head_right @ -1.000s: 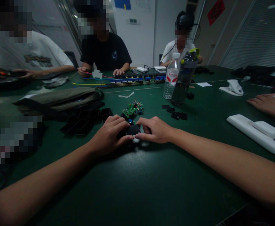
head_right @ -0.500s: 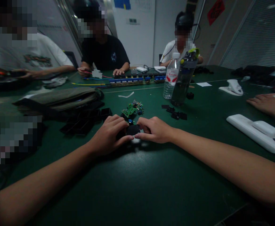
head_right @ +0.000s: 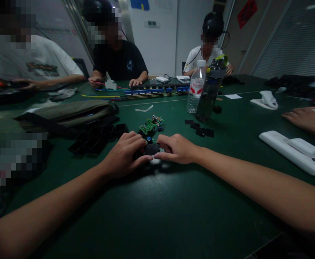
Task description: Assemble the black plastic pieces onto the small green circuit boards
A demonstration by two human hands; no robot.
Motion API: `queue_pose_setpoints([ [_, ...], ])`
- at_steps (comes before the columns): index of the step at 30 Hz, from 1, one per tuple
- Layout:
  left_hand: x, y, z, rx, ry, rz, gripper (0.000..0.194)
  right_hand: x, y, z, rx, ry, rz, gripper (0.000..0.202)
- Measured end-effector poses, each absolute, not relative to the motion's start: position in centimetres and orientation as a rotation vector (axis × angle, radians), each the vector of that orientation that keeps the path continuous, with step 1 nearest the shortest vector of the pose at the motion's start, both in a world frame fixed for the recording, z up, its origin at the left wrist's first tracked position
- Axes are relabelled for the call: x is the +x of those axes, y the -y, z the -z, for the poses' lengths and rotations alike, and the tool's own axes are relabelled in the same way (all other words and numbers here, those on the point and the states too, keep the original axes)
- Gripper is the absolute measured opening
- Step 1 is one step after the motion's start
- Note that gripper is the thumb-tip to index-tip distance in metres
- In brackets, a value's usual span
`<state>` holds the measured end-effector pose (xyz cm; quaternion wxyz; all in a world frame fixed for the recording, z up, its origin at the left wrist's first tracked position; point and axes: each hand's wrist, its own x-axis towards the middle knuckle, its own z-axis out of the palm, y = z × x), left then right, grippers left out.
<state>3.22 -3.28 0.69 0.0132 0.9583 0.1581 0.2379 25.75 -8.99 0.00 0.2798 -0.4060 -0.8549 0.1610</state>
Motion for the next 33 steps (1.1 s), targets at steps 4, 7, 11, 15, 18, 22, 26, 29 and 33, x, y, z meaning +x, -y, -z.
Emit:
queue_pose_setpoints([
  [4, 3.21, 3.29, -0.7, 2.978, -0.496, -0.746, 0.037, 25.74, 8.98, -0.12, -1.085, 2.316, -0.431, 0.037],
  [7, 3.2, 3.27, -0.71, 2.978, -0.494, -0.747, 0.037, 25.74, 8.99, -0.11, -1.086, 2.316, -0.428, 0.038],
  [11, 3.21, 3.24, -0.72, 2.975, -0.489, -0.749, 0.038, 25.72, 9.01, 0.02, -1.087, 2.293, -0.426, 0.039],
  [15, 3.24, 3.24, -0.69, 2.971, -0.498, -0.742, 0.036, 25.74, 9.01, 0.04, -1.1, 2.297, -0.421, 0.039],
  [18, 3.23, 3.24, -0.65, 2.976, -0.503, -0.741, 0.035, 25.75, 8.99, 0.0, -1.104, 2.307, -0.423, 0.039],
  [22, 3.22, 3.23, -0.63, 2.983, -0.503, -0.744, 0.035, 25.74, 8.98, 0.01, -1.1, 2.304, -0.418, 0.039],
  [26, 3.24, 3.23, -0.62, 2.98, -0.5, -0.756, 0.036, 25.72, 9.02, 0.05, -1.093, 2.288, -0.424, 0.039],
  [29, 3.25, 3.24, -0.61, 2.973, -0.503, -0.77, 0.036, 25.71, 9.02, 0.04, -1.094, 2.287, -0.419, 0.039],
  [33, 3.24, 3.26, -0.64, 2.969, -0.505, -0.769, 0.036, 25.7, 8.99, 0.05, -1.088, 2.281, -0.418, 0.04],
])
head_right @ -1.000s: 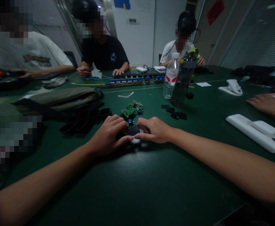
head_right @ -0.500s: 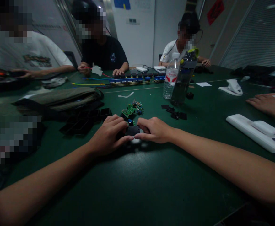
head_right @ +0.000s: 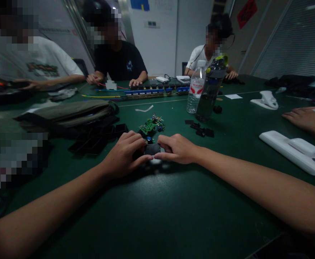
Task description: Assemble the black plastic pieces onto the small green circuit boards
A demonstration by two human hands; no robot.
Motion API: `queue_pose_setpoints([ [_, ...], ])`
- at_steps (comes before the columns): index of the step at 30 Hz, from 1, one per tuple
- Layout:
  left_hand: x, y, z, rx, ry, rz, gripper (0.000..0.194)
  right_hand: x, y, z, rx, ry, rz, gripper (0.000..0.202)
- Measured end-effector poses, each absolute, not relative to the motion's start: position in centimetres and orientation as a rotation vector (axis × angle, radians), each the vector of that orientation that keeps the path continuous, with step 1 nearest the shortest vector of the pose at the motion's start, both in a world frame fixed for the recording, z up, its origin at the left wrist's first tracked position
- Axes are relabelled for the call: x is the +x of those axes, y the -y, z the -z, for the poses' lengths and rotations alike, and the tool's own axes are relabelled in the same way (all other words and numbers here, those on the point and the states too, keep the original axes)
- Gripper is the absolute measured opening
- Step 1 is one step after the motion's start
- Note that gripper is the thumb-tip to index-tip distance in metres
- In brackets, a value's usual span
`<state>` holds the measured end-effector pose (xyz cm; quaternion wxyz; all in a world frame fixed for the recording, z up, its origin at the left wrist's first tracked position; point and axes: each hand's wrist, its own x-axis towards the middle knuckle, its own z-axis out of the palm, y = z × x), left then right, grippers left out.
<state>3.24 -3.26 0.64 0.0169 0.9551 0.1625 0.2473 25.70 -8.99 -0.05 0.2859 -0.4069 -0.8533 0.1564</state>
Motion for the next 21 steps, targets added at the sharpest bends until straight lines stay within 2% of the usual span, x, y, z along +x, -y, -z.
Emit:
queue_pose_setpoints([
  [10, 3.28, 2.95, -0.54, 2.817, -0.772, -0.911, 0.034, 25.74, 9.03, 0.13, -1.175, 2.018, -0.304, 0.038],
  [21, 3.37, 2.53, 0.17, 2.804, -0.963, -0.729, 0.028, 25.85, 8.57, 0.1, -1.588, 1.939, -0.17, 0.042],
])
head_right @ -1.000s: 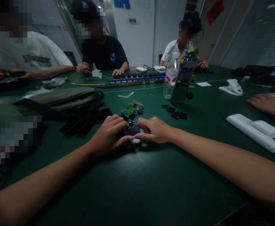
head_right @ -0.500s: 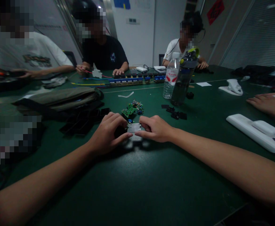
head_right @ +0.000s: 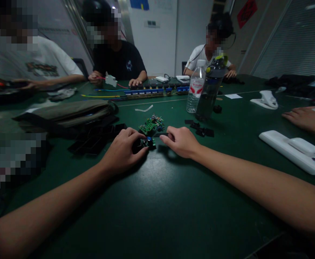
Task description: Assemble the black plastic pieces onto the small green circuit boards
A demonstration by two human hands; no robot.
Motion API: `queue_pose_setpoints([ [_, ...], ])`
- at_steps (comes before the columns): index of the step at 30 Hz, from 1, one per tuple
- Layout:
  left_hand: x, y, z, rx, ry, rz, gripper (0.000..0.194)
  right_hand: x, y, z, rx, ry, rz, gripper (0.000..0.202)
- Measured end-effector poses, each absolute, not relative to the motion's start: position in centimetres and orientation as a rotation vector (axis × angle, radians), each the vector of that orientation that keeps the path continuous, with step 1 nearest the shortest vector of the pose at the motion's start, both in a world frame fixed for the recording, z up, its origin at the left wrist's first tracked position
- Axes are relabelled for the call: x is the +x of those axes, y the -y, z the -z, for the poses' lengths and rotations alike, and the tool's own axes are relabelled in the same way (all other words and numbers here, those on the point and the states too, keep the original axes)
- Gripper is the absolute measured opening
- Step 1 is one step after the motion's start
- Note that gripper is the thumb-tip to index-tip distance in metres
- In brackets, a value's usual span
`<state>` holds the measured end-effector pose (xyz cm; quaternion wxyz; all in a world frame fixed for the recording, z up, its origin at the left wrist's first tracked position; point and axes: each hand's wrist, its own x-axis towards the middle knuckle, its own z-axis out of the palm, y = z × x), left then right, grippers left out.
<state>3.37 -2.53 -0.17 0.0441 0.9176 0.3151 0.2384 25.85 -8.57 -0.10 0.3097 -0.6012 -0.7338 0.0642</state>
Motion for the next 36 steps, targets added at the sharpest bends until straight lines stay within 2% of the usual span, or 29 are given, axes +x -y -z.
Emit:
queue_pose_setpoints([
  [7, 3.48, 2.52, 0.13, 2.77, -0.942, -0.632, 0.028, 25.88, 8.42, -0.36, -1.893, 2.075, 0.015, 0.045],
  [21, 3.49, 2.45, 0.2, 2.747, -0.882, -0.629, 0.025, 25.74, 8.55, -0.64, -2.046, 2.06, 0.145, 0.044],
  [27, 3.51, 2.39, 0.13, 2.768, -0.809, -0.685, 0.023, 25.86, 8.77, -0.29, -1.573, 2.174, 0.071, 0.027],
  [33, 3.5, 2.69, -0.12, 2.83, -0.672, -0.757, 0.023, 25.87, 8.58, 0.17, -1.255, 2.305, 0.008, 0.036],
  [36, 3.43, 2.85, -0.11, 2.852, -0.606, -0.817, 0.024, 26.06, 8.44, 0.21, -1.169, 2.317, 0.015, 0.033],
])
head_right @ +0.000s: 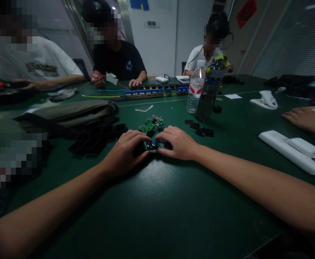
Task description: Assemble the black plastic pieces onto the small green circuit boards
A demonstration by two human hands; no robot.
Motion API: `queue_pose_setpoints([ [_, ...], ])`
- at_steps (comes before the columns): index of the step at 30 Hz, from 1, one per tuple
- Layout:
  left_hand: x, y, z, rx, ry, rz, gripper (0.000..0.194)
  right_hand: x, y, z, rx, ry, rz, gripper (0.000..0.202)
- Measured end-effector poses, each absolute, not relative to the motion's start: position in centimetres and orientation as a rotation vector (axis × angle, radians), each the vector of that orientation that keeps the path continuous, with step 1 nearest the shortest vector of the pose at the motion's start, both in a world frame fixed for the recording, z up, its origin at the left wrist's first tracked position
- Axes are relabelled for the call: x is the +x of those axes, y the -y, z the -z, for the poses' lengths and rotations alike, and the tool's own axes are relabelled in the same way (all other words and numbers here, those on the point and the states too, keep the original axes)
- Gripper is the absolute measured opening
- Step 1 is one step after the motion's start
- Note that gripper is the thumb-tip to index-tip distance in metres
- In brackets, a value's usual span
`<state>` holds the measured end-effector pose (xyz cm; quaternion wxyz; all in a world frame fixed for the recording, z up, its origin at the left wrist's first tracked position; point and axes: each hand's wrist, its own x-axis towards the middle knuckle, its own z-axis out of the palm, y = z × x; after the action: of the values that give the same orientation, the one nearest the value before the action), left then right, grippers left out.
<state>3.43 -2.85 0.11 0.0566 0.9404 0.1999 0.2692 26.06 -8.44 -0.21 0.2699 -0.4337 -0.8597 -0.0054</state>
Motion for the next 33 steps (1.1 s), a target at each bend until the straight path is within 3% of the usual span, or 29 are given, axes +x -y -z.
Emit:
queue_pose_setpoints([
  [18, 3.39, 2.66, 0.02, 2.793, -0.692, -0.735, 0.026, 26.2, 8.67, 0.09, -1.032, 2.196, 0.065, 0.033],
  [33, 3.25, 2.51, 0.06, 2.586, -0.895, -0.682, 0.044, 26.19, 8.81, -0.14, -1.147, 2.166, 0.039, 0.034],
])
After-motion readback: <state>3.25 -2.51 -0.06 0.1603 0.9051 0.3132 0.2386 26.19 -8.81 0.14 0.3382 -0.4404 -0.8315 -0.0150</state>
